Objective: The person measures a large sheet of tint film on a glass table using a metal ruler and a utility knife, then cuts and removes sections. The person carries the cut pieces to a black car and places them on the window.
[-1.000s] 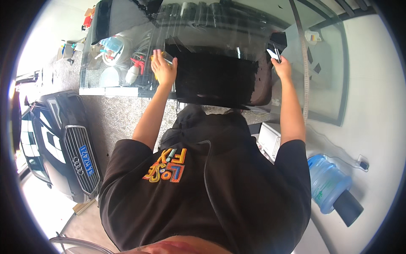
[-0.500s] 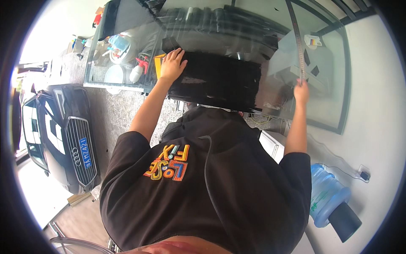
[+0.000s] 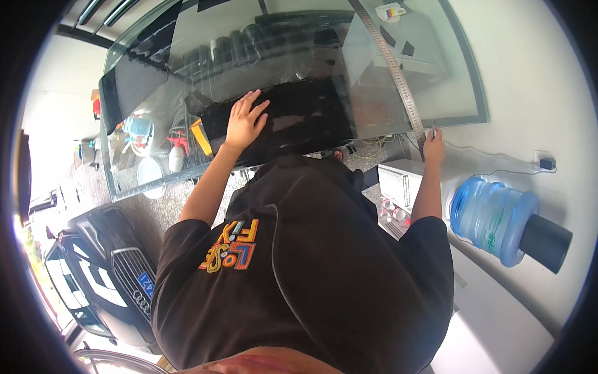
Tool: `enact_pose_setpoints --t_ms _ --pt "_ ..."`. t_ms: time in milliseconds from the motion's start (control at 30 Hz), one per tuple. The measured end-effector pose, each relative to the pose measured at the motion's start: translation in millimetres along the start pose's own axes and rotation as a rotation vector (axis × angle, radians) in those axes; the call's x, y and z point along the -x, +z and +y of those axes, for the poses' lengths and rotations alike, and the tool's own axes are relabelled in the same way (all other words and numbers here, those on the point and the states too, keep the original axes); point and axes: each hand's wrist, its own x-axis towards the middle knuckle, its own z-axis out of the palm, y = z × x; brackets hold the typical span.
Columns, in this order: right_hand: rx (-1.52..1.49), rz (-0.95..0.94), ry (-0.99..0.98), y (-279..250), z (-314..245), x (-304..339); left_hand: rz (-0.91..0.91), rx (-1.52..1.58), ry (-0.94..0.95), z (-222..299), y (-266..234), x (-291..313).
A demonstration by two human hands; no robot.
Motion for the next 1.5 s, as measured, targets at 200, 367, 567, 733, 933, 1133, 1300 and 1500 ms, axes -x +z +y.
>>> enact_pose_setpoints --t_ms 200,367,567,733,933,1133,1300,1500 --pt "-0.138 0.042 -0.035 -18 -12 5 0.032 0.194 0.051 25 7 -41" --pt "-0.506 -0.057 0.004 -60 -37 19 0.023 0.426 -0.013 45 12 -74" --pt "-0.563 -0.106 -0.162 -104 -76 26 -0.049 1.011 -0.482 48 15 -99" --pt "-0.645 -0.297 -0.323 -102 -116 15 0.307 1.675 -0.523 51 -48 -121" --pt "-0.47 -0.509 -0.705 -79 -189 -21 0.846 1.641 -0.6 8 -140 -71" --pt "-0.333 -0.545 -1.074 -22 -254 -38 1.178 1.314 -0.981 -56 -149 33" --pt "-0.16 -0.572 -1.158 19 -281 -24 1.22 1.352 -1.268 -85 -125 114" --pt "-0.203 -0.512 -1.224 45 -301 -5 1.349 1.325 -1.407 -118 -98 169"
